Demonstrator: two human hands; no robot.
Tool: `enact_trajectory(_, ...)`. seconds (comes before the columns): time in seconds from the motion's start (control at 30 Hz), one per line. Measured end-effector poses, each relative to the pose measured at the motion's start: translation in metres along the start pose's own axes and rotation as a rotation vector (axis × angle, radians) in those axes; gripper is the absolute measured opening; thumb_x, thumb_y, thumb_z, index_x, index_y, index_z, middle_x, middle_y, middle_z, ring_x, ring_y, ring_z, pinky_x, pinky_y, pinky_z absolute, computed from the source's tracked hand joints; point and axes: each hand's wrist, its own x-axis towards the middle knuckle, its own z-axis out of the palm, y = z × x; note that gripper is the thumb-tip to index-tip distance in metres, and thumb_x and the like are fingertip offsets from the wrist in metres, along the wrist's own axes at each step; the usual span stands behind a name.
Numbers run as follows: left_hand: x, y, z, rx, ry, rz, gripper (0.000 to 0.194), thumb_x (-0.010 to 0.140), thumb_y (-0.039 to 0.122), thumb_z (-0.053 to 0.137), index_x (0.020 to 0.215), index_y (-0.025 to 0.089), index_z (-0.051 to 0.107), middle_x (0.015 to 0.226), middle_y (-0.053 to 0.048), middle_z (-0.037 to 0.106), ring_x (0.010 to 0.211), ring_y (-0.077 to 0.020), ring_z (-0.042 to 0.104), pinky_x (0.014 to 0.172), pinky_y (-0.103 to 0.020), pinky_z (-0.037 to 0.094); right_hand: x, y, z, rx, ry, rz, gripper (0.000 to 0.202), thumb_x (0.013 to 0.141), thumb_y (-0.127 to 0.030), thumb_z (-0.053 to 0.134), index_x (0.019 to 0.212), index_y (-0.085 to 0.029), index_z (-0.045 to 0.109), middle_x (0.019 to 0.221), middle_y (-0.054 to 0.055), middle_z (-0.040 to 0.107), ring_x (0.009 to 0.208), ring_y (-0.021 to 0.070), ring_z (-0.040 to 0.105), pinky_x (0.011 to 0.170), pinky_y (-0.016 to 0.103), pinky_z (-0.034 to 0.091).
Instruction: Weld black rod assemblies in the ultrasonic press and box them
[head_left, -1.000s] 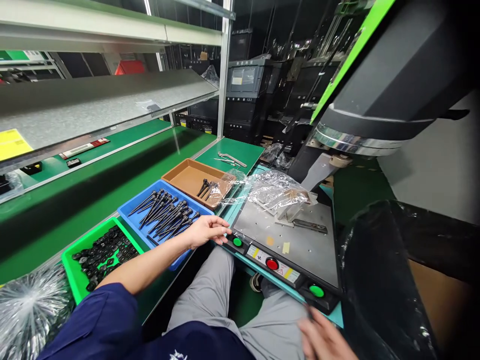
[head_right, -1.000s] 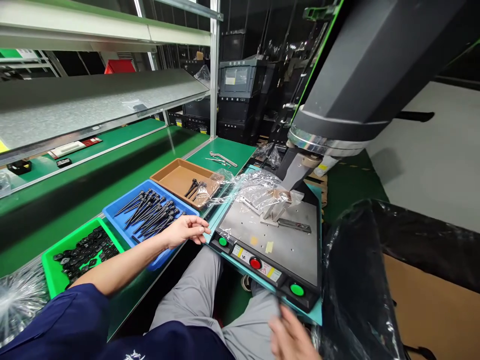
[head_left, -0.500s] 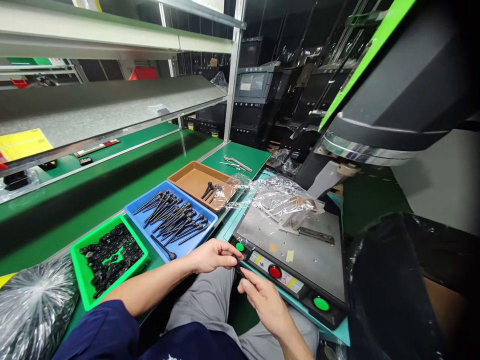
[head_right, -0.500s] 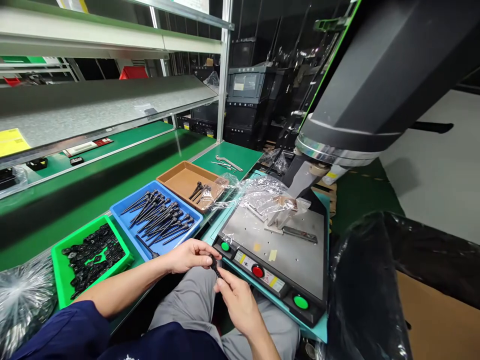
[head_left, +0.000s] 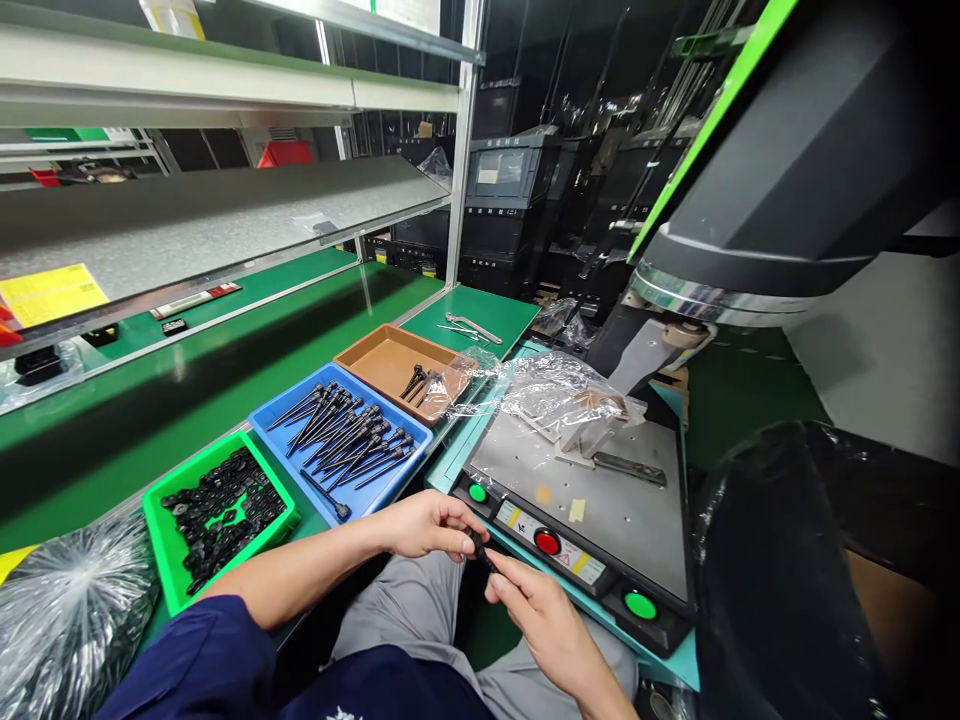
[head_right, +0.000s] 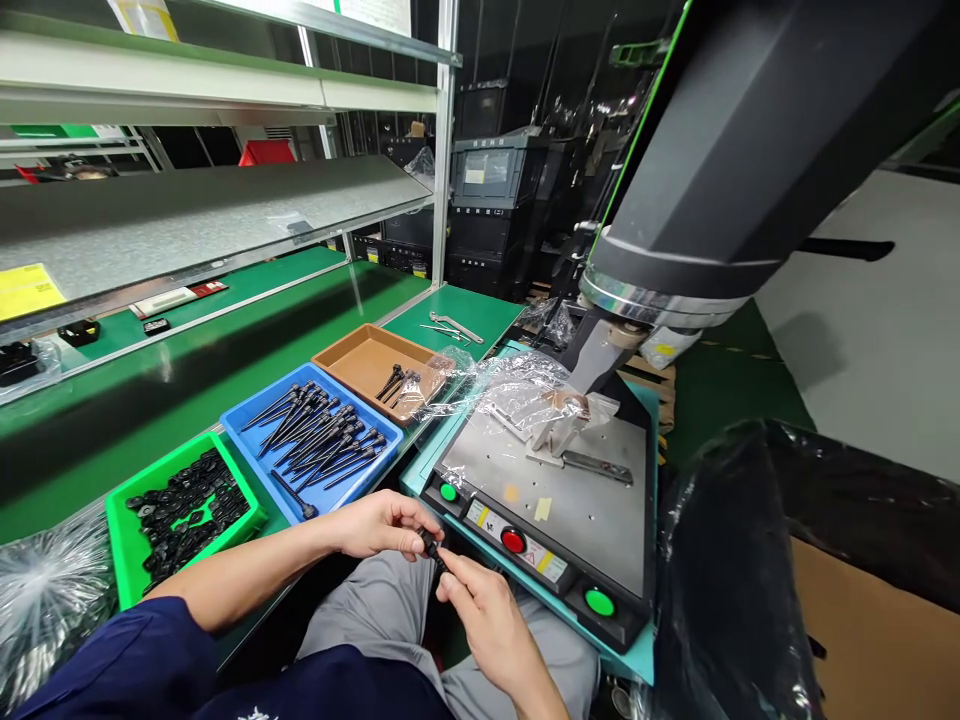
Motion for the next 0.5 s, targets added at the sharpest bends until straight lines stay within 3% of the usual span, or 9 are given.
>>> enact_trajectory(0.23, 0.007, -0.009, 0.007, -0.146, 0.143, 0.011, 0.05, 0.066, 0.047, 0.082, 0.102, 0.014, 0.071, 0.103, -0.012, 0.068, 0.078, -0.0157, 0.065, 0.071, -0.029, 0.053, -0.003, 0.003, 0.019, -0.2, 0.309, -0.196, 0.043, 0.097, -0.039, 0.043, 0.13, -0.018, 0.062, 0.107, 0.014, 0.068, 0.093, 0.0255, 0.066, 0.082, 0.035, 0.054)
enact_trajectory(0.3, 0.007, -0.012, 0.011, -0.112, 0.152, 0.017, 0.05, 0.068, 0.048, 0.08, 0.103, 0.014, 0.071, 0.105, -0.012, 0.068, 0.079, -0.0165, 0.065, 0.07, -0.029, 0.053, -0.005, 0.003, 0.019, -0.187, 0.309, -0.191, 0.043, 0.097, -0.041, 0.043, 0.128, -0.018, 0.063, 0.104, 0.014, 0.068, 0.09, 0.0257, 0.067, 0.081, 0.035, 0.055)
enact_trajectory(0.43, 0.002, -0.013, 0.027, 0.144, 0.207, 0.108, 0.05, 0.085, 0.052, 0.061, 0.118, 0.015, 0.067, 0.101, -0.011, 0.069, 0.076, -0.0165, 0.064, 0.073, -0.031, 0.054, -0.01, 0.004, 0.015, -0.021, 0.162, -0.02, 0.048, 0.098, -0.047, 0.041, 0.127, -0.015, 0.064, 0.078, 0.008, 0.068, 0.06, 0.0201, 0.063, 0.057, 0.03, 0.055)
enact_trajectory(0.5, 0.0, -0.014, 0.037, 0.307, 0.263, 0.167, 0.05, 0.092, 0.05, 0.049, 0.128, 0.015, 0.061, 0.1, -0.011, 0.07, 0.078, -0.018, 0.065, 0.076, -0.032, 0.054, -0.011, 0.005, 0.015, -0.009, 0.187, -0.026, 0.049, 0.097, -0.049, 0.042, 0.126, -0.016, 0.064, 0.08, 0.008, 0.068, 0.063, 0.0203, 0.064, 0.059, 0.029, 0.055)
